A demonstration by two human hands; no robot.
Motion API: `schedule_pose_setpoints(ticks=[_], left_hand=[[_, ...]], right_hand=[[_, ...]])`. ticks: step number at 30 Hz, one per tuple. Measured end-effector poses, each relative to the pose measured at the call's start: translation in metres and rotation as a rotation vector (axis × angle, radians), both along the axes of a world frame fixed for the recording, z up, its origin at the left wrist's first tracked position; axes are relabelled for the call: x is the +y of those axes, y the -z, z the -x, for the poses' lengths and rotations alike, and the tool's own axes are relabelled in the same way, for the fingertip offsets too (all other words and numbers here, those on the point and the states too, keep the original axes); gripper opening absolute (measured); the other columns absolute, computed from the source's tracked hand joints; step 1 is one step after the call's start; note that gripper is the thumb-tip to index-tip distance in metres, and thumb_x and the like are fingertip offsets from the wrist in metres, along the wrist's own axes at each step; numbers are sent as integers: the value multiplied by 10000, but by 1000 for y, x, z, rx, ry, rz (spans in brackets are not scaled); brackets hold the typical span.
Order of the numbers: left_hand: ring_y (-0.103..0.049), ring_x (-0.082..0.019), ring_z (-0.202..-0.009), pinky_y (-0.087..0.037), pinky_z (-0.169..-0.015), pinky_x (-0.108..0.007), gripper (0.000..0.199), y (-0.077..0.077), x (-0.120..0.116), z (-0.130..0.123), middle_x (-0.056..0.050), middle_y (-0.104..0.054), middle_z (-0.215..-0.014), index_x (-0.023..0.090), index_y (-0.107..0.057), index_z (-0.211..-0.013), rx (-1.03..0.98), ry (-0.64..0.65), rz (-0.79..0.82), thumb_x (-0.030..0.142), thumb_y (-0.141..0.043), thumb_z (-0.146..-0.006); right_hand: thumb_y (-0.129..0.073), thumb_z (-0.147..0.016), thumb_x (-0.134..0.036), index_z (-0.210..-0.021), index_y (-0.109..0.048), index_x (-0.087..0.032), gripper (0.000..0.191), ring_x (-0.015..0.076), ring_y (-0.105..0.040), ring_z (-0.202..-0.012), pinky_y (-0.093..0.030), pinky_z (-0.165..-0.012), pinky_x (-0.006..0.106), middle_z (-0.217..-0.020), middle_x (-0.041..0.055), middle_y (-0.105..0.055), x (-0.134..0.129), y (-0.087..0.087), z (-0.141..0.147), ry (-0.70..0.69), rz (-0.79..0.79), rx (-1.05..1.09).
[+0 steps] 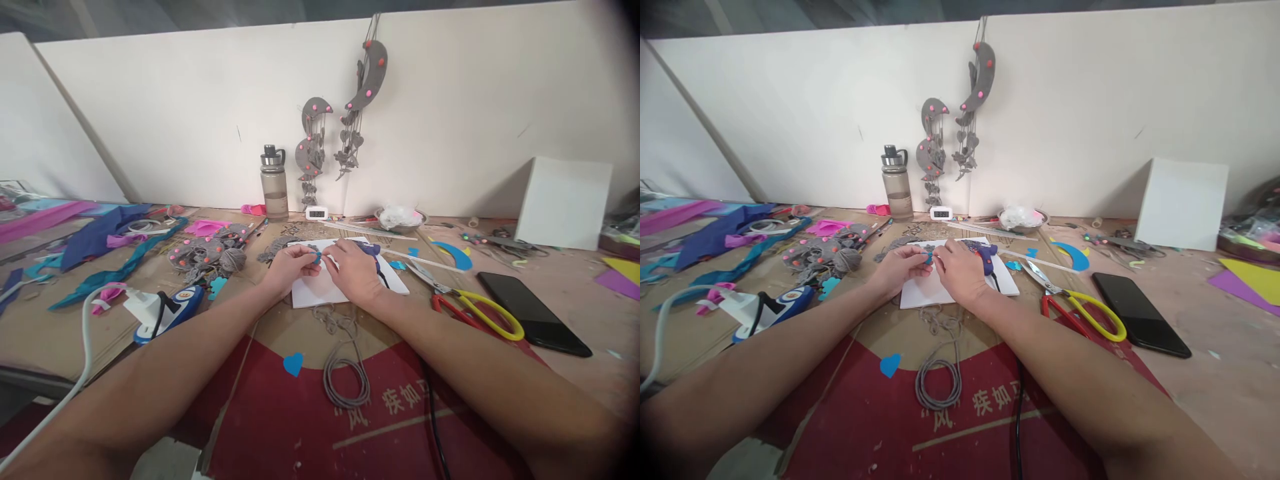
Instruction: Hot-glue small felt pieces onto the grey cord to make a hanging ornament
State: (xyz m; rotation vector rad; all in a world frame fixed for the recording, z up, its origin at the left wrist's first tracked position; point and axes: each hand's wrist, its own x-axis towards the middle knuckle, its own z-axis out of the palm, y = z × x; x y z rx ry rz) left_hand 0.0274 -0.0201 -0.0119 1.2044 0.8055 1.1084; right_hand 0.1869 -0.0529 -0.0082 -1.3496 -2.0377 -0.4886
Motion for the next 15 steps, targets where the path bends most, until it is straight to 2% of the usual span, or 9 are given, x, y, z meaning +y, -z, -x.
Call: schedule_pose_setpoints(ticks=[8,12,15], left_hand=[[-612,-111,-558,-508,-569,-233,200,1,5,4,-49,-640,-616,104,-591,-758,-41,33,41,222,-733,-681],[-616,-114,-550,-490,-514,-217,216,1,5,3,-51,-644,-642,108,-578,-764,-39,27,40,220,-745,-684],[-634,-124,-562,-514,-534,-240,219,2,4,2,-67,-666,-704,114,-568,-767,-11,7,48,216,-746,-690]], right_hand=[[-480,-908,-291,-862,-613,-212,161,143,-547,-754,-330,-615,256,-842,19,-622,-1,-1,3,-43,138,159],[-397,-945,-324,-800,-621,-190,298,166,-549,-831,-383,-747,271,-825,55,-618,-1,-5,2,-106,195,100],[-368,-949,-330,-794,-614,-180,328,196,-533,-901,-381,-842,315,-849,80,-617,4,-14,-10,-86,126,116]])
